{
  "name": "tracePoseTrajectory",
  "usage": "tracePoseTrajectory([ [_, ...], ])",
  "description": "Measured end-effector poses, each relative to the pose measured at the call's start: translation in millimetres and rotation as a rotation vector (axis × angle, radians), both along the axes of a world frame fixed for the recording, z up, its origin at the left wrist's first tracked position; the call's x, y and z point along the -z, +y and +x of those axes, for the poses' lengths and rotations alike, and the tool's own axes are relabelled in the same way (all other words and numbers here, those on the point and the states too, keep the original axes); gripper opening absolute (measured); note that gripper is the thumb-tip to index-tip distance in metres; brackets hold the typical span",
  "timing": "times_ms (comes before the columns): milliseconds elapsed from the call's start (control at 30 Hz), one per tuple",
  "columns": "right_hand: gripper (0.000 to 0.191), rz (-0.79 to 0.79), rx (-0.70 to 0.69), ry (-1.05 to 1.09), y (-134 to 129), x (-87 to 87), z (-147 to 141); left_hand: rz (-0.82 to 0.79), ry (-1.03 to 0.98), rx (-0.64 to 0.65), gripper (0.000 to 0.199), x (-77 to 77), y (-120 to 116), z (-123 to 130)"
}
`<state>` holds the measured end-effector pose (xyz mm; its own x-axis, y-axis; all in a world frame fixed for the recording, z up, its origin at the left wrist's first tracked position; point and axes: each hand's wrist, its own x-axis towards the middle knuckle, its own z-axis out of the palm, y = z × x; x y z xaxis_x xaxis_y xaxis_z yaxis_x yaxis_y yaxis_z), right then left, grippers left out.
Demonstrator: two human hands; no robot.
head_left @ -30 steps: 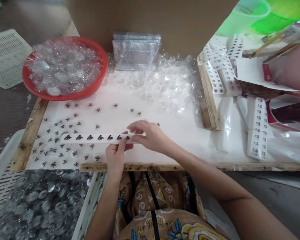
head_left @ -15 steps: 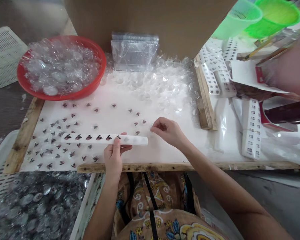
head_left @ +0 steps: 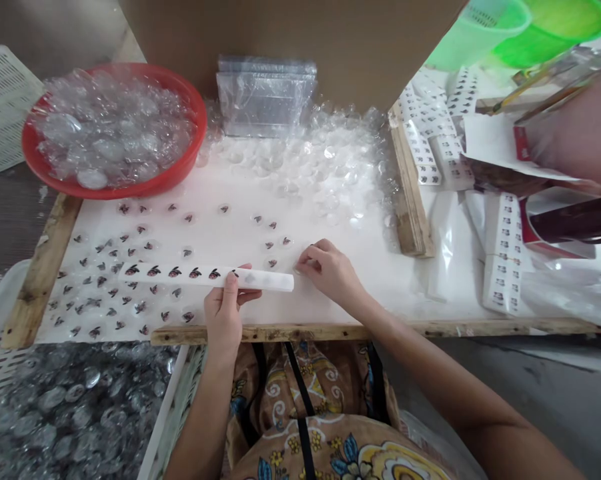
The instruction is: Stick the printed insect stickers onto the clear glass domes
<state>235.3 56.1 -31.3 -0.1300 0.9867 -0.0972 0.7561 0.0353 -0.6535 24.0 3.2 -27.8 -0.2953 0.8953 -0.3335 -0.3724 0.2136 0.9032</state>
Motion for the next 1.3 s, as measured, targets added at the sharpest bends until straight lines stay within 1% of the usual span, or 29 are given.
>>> tracePoseTrajectory([
  [67,0.002,0.001,0.009,-0.007,-1.2,0.9,-0.3,0.004,-0.002,-0.002,0.041,-0.4,0.3,0.2],
  [167,0.012,0.025,0.03,0.0,-1.5,-1.6,5.2,0.006,0.005,-0.003,0.042,-0.9,-0.4,0.4],
  [267,0.019,0.143,0.043,-0.008,-4.4,-3.8,16.2,0.026,-0.002,-0.025,0.041,-1.6,-3.2,0.6],
  [300,0.026,0.184,0.022,-0.022,-6.1,-2.7,19.7,0.038,-0.008,-0.036,0.04,-1.8,-4.5,0.6],
  [333,0.041,0.217,-0.015,-0.045,-7.7,-0.1,22.6,0.051,-0.014,-0.046,0.039,-2.1,-5.7,0.5],
  [367,0.061,0.239,-0.07,-0.079,-8.6,3.7,24.3,0.065,-0.018,-0.055,0.039,-2.4,-6.8,0.3],
  [400,0.082,0.25,-0.138,-0.121,-8.4,8.7,24.7,0.078,-0.021,-0.056,0.038,-2.6,-7.7,0.1],
  [433,0.096,0.251,-0.211,-0.166,-6.3,14.2,23.6,0.09,-0.021,-0.05,0.038,-2.7,-8.5,-0.1],
  [467,0.103,0.247,-0.28,-0.205,-2.0,19.7,20.8,0.1,-0.018,-0.043,0.038,-2.5,-9.1,-0.4],
  [567,0.106,0.239,-0.443,-0.27,26.0,31.5,2.2,0.11,0.02,-0.035,0.041,-0.4,-11.7,-1.1],
  [633,0.111,0.243,-0.507,-0.277,52.2,33.5,-20.2,0.101,0.084,-0.05,0.047,2.2,-15.0,-1.1],
  [700,0.114,0.254,-0.571,-0.265,75.6,32.3,-52.3,0.091,0.177,-0.054,0.051,5.3,-20.0,-0.6],
  [767,0.108,0.294,-0.667,-0.225,88.1,30.8,-94.3,0.096,0.266,-0.064,0.052,7.9,-25.7,0.7],
  [800,0.103,0.327,-0.709,-0.191,88.9,30.4,-118.4,0.104,0.3,-0.067,0.053,8.8,-28.5,1.4],
  [867,0.092,0.381,-0.792,-0.106,80.4,30.3,-170.2,0.148,0.334,-0.116,0.053,9.4,-32.9,3.0],
  [967,0.08,0.411,-0.909,0.01,53.9,28.1,-244.3,0.242,0.269,-0.235,0.047,7.6,-36.0,4.7],
  [1033,0.07,0.391,-0.973,0.103,38.8,23.5,-278.0,0.283,0.214,-0.315,0.042,5.4,-35.7,5.1],
  [1067,0.062,0.387,-1.019,0.151,34.5,20.8,-286.6,0.3,0.202,-0.352,0.04,4.4,-35.0,5.1],
  [1100,0.054,0.392,-1.034,0.208,32.9,18.2,-288.4,0.311,0.189,-0.377,0.038,3.4,-34.1,4.9],
  [1133,0.049,0.394,-1.024,0.263,34.2,16.3,-283.2,0.318,0.176,-0.39,0.036,2.8,-33.0,4.6],
  [1167,0.045,0.396,-0.99,0.311,38.2,15.0,-271.0,0.321,0.159,-0.387,0.034,2.4,-31.9,4.2],
  [1233,0.041,0.394,-0.874,0.354,54.1,14.5,-228.7,0.314,0.121,-0.358,0.031,2.3,-29.8,3.3],
  [1300,0.035,0.405,-0.707,0.299,77.2,15.2,-171.1,0.296,0.104,-0.332,0.03,2.8,-28.0,2.3],
])
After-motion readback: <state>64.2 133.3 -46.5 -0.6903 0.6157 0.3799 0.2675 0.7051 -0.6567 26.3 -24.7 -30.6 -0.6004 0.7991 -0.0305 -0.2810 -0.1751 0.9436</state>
